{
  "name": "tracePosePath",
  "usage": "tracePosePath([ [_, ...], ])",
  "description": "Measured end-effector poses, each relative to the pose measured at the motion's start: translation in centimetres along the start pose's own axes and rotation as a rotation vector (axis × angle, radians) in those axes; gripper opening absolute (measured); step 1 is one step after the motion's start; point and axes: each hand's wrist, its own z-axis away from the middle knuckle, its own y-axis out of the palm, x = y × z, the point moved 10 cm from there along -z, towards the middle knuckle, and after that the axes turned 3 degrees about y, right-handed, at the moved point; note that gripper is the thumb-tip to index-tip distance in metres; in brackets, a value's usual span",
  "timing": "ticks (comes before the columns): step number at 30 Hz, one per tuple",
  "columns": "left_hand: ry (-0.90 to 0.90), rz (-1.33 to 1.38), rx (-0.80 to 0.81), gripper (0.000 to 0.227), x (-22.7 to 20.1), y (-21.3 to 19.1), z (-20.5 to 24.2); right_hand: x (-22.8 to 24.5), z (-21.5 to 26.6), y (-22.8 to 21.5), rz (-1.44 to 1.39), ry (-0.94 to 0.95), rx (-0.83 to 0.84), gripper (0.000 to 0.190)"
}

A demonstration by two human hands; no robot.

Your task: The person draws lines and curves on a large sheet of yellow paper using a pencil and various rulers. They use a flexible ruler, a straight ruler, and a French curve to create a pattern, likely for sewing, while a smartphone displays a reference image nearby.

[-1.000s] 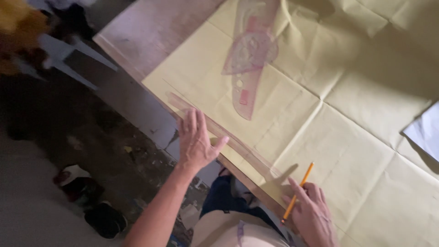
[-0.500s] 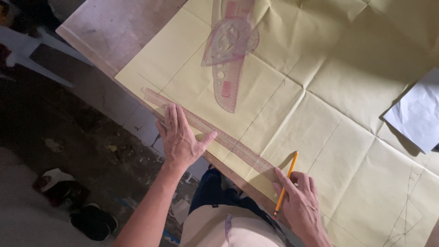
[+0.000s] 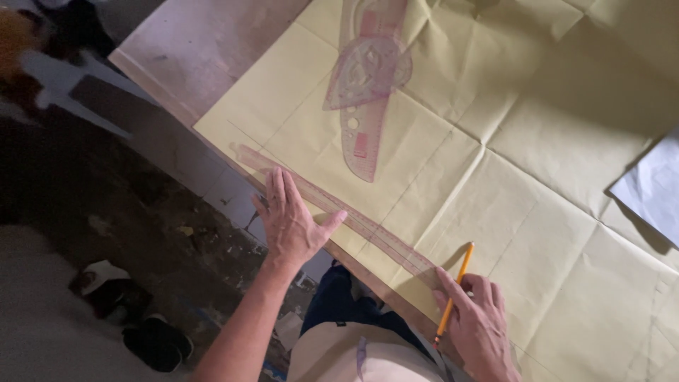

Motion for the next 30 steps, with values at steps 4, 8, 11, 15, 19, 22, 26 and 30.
tracePosePath([
  [4,-0.039,-0.019,-0.016,0.138,0.8,0.6,-0.3,-1.5,0.6,1.3,0.029,0.021,-0.098,0.049],
  [8,-0.040,-0.003,0.044,0.138,0.6,0.3,-0.1,-2.3,1.2,2.1,0.051,-0.024,-0.121,0.055],
  [11,-0.034,0.032,0.048,0.138,0.3,0.0,0.1,-2.8,1.3,2.5,0.057,-0.006,-0.129,0.055],
  [15,-0.060,-0.005,0.073,0.140,0.4,0.5,-0.1,-2.3,1.0,1.7,0.047,-0.046,-0.152,0.054],
  [19,-0.039,-0.061,0.096,0.139,0.4,1.0,-0.2,-1.7,-0.7,0.8,-0.022,-0.031,-0.086,0.059],
  [22,-0.046,-0.057,0.116,0.140,0.5,1.1,0.0,3.1,-4.7,-4.1,-0.319,-0.013,-0.096,0.033],
  [26,-0.063,-0.040,0.132,0.137,-0.2,-0.5,0.2,8.7,-11.7,-0.7,-0.839,0.380,0.258,0.029],
  [30,-0.013,-0.039,-0.063,0.132,-0.6,-1.3,0.4,16.1,-18.6,2.3,-0.830,0.046,0.329,0.023],
])
